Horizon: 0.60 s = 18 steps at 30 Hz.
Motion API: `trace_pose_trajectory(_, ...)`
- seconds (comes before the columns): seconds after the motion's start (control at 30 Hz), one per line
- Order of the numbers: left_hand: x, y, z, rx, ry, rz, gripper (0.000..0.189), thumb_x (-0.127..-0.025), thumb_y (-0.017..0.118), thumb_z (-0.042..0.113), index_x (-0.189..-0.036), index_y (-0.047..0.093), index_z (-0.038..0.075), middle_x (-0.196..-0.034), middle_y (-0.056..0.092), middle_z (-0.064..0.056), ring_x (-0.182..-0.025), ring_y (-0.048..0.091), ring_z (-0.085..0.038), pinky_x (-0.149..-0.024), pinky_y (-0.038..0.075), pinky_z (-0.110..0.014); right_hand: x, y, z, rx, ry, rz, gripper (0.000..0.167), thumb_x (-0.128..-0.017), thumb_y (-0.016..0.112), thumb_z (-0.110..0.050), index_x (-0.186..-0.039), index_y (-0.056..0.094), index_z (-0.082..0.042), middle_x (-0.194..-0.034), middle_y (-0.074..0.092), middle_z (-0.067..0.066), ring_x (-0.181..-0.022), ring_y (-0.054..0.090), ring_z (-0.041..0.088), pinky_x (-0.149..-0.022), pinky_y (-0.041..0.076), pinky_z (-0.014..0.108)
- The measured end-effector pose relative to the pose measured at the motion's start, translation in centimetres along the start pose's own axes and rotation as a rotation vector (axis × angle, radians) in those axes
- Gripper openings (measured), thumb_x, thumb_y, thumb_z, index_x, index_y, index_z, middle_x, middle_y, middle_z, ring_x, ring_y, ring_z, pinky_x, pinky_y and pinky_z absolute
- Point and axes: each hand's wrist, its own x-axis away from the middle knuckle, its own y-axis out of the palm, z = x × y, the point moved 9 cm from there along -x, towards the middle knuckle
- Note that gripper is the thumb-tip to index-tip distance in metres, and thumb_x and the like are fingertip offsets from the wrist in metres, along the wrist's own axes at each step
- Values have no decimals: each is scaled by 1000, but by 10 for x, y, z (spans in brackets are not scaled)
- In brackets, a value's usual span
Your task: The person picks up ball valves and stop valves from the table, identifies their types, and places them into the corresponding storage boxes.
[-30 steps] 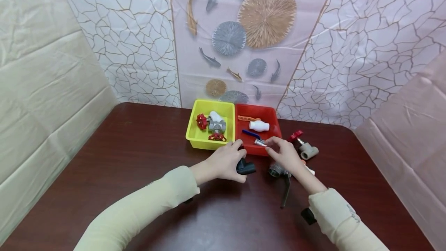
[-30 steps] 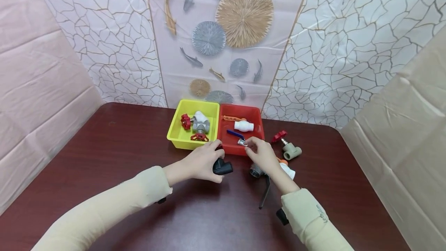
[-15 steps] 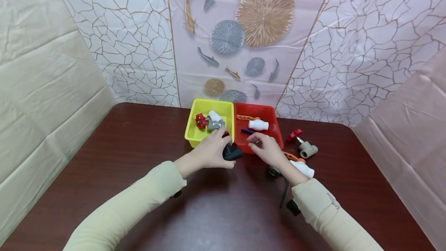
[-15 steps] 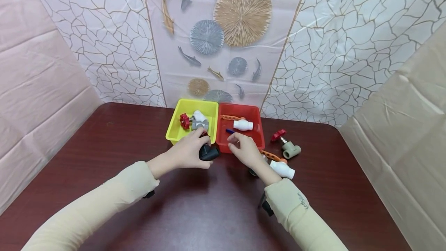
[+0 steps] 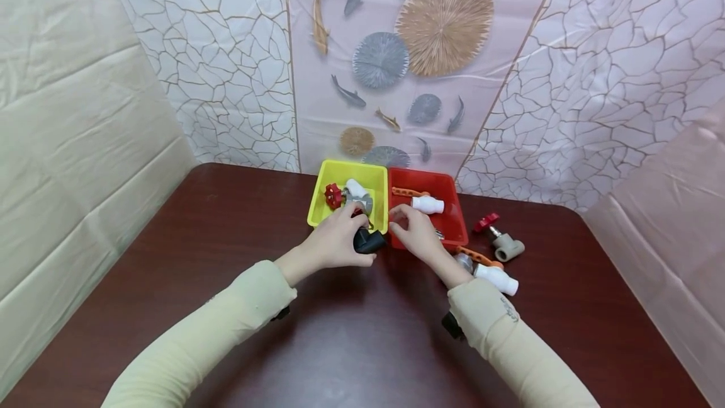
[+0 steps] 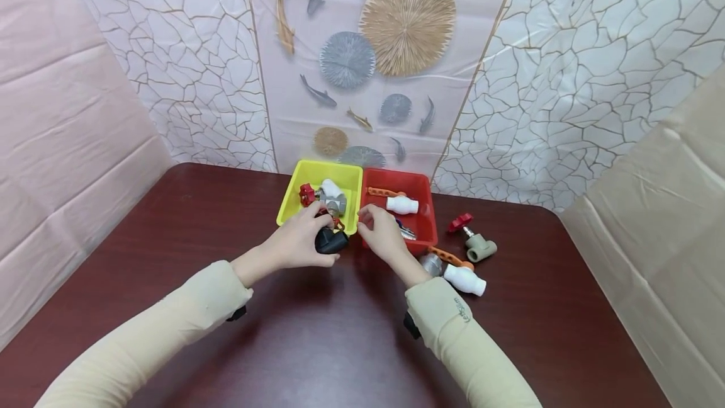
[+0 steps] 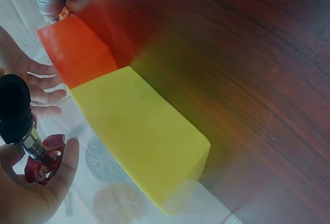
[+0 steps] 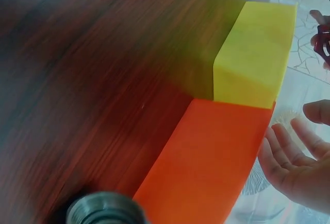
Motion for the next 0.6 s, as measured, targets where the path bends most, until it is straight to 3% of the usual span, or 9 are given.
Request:
trace_pose_trajectory(0.2,-1,-4,-5,14,-20,23,50,-71,73,46,-104,63,10,-117,49,-9,-96,52,-21,-81,51,-31,-14,13,4,-7,78,-18,39,-88,61,-11,-125,53,-1,-113,59,22,-91,55,30,-80,49,40)
trace_pose_trajectory(0.6,2,-10,-11,37,-49,35,57,-70,74,44,-112,62,8,-116,49,-11,-94,52,-22,-81,52,-34,-36,19,14,-19,207,50,40,-90,58,-10,-127,51,2,-127,50,23,-117,48,33,-103,41,44)
